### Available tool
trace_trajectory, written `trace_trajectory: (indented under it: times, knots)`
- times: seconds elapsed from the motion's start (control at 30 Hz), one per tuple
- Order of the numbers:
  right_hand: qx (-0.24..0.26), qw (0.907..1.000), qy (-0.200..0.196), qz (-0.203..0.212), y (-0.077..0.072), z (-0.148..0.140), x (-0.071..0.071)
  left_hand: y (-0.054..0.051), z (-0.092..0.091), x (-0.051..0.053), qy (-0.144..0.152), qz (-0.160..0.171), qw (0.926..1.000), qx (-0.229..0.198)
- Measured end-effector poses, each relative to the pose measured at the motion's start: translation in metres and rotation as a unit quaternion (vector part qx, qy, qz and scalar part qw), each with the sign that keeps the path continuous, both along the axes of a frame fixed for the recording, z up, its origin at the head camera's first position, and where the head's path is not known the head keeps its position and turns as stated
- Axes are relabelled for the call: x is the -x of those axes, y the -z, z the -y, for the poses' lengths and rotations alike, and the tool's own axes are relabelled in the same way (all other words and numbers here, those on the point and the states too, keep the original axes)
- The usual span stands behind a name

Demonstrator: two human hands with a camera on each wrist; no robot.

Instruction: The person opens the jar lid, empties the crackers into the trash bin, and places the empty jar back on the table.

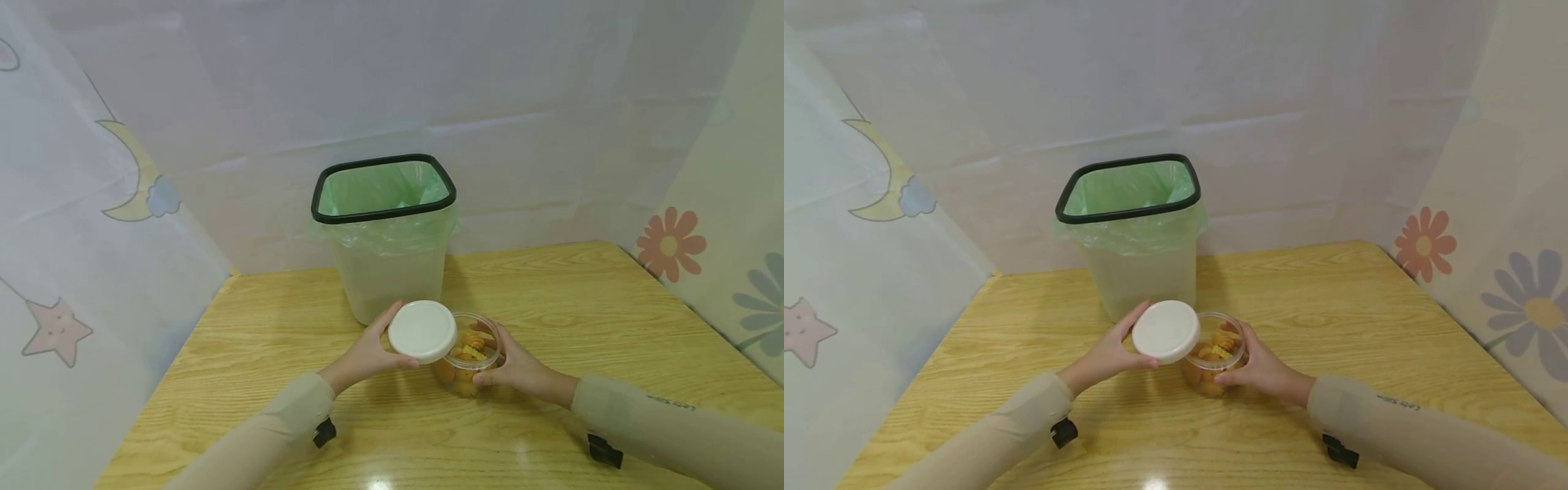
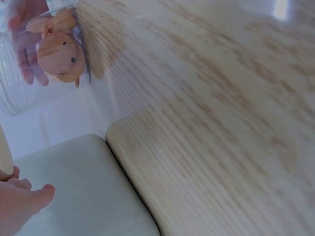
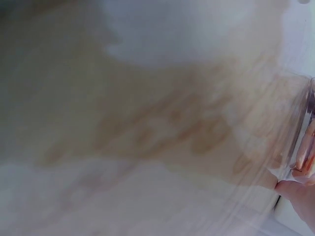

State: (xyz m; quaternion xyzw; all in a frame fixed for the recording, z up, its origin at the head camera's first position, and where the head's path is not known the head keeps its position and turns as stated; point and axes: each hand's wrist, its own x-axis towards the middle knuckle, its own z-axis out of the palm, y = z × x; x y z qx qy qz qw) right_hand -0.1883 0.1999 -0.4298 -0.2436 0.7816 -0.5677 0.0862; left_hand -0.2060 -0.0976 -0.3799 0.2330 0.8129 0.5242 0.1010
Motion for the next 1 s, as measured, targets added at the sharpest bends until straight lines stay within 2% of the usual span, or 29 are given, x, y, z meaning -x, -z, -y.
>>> trace_trajectory:
  times: [0.17, 0.6, 0.77, 1.0]
  knots:
    - [0.001, 1.0, 0.002, -0.002, 0.0, 0.001, 0.0, 0.003, 0.004, 0.0, -0.004, -0.01, 0.9999, 0.002]
    - [0.011, 0.9999, -0.008, 0.009, 0.0, 0.0, 0.0, 0.002, 0.011, -0.004, -0.011, 0.001, 0.9999, 0.011]
    - [0.015, 0.9997, -0.014, 0.012, 0.001, -0.001, 0.001, 0.001, 0.014, -0.005, -0.024, 0.007, 0.9996, 0.011]
    - [0.012, 0.9998, -0.01, 0.014, 0.0, -0.001, 0.001, 0.003, 0.021, -0.004, -0.028, 0.004, 0.9995, 0.013]
